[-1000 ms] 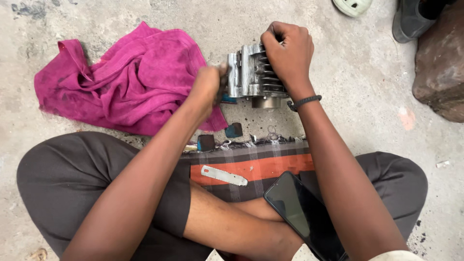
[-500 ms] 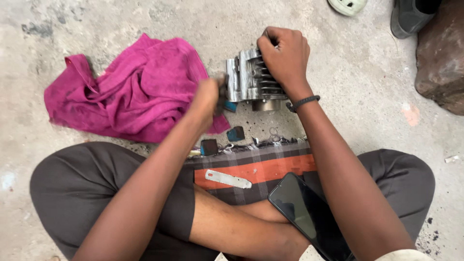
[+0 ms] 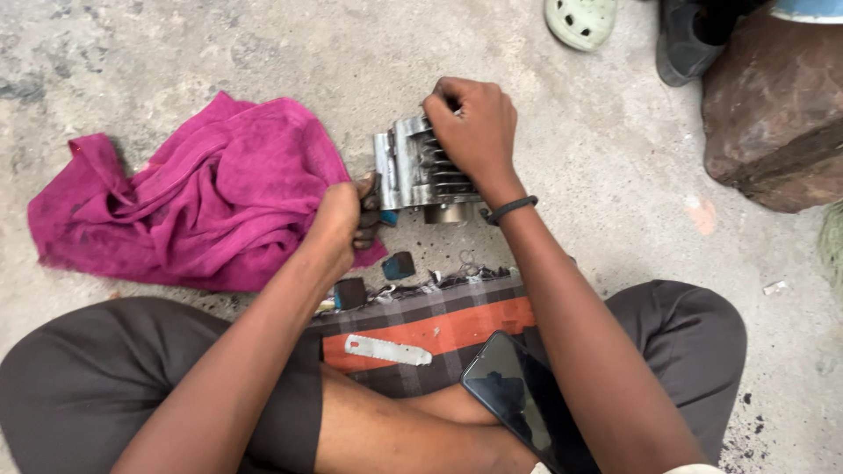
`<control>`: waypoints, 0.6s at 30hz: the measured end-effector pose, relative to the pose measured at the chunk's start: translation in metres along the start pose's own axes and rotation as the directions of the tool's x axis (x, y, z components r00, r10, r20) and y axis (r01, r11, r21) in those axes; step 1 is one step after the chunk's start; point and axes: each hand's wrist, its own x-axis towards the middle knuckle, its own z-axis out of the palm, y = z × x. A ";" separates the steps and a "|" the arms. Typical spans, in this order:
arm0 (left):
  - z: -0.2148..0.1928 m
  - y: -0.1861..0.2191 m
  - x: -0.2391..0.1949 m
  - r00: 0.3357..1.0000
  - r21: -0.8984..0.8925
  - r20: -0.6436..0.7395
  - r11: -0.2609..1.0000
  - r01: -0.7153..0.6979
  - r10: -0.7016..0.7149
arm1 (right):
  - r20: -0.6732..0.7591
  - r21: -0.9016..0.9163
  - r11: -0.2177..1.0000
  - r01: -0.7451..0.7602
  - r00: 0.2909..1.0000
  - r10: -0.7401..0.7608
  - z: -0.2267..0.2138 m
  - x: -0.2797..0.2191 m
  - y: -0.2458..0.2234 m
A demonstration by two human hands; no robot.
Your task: The person sits on the floor and scrubs a metallic mechanical part with a small abrasive block. They rotate the part to clean different sides and surfaces, focusing on the grooves and edges.
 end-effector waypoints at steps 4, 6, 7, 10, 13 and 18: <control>0.007 0.017 0.017 0.952 0.122 -0.165 0.963 -0.240 0.258 | 0.020 -0.019 0.999 -0.040 0.999 0.040 0.000 -0.002 0.001; 0.008 0.031 0.015 0.959 0.139 -0.118 0.960 -0.242 0.258 | 0.036 -0.022 0.999 -0.046 0.998 0.047 -0.001 -0.002 0.002; 0.010 0.028 0.008 0.955 0.152 -0.162 0.963 -0.224 0.248 | 0.039 -0.011 0.999 -0.048 0.998 0.048 -0.002 -0.001 0.001; 0.017 0.015 -0.014 0.949 0.184 -0.230 0.967 -0.174 0.214 | 0.022 -0.031 0.999 -0.044 0.999 0.045 -0.001 0.002 -0.003; 0.012 0.012 -0.015 0.963 0.173 -0.221 0.978 -0.115 0.152 | 0.003 -0.012 1.000 -0.018 1.000 0.018 0.001 -0.003 0.000; 0.002 0.026 0.013 0.948 0.207 -0.245 0.966 -0.155 0.204 | 0.036 -0.015 0.999 -0.047 0.998 0.048 0.006 0.000 0.006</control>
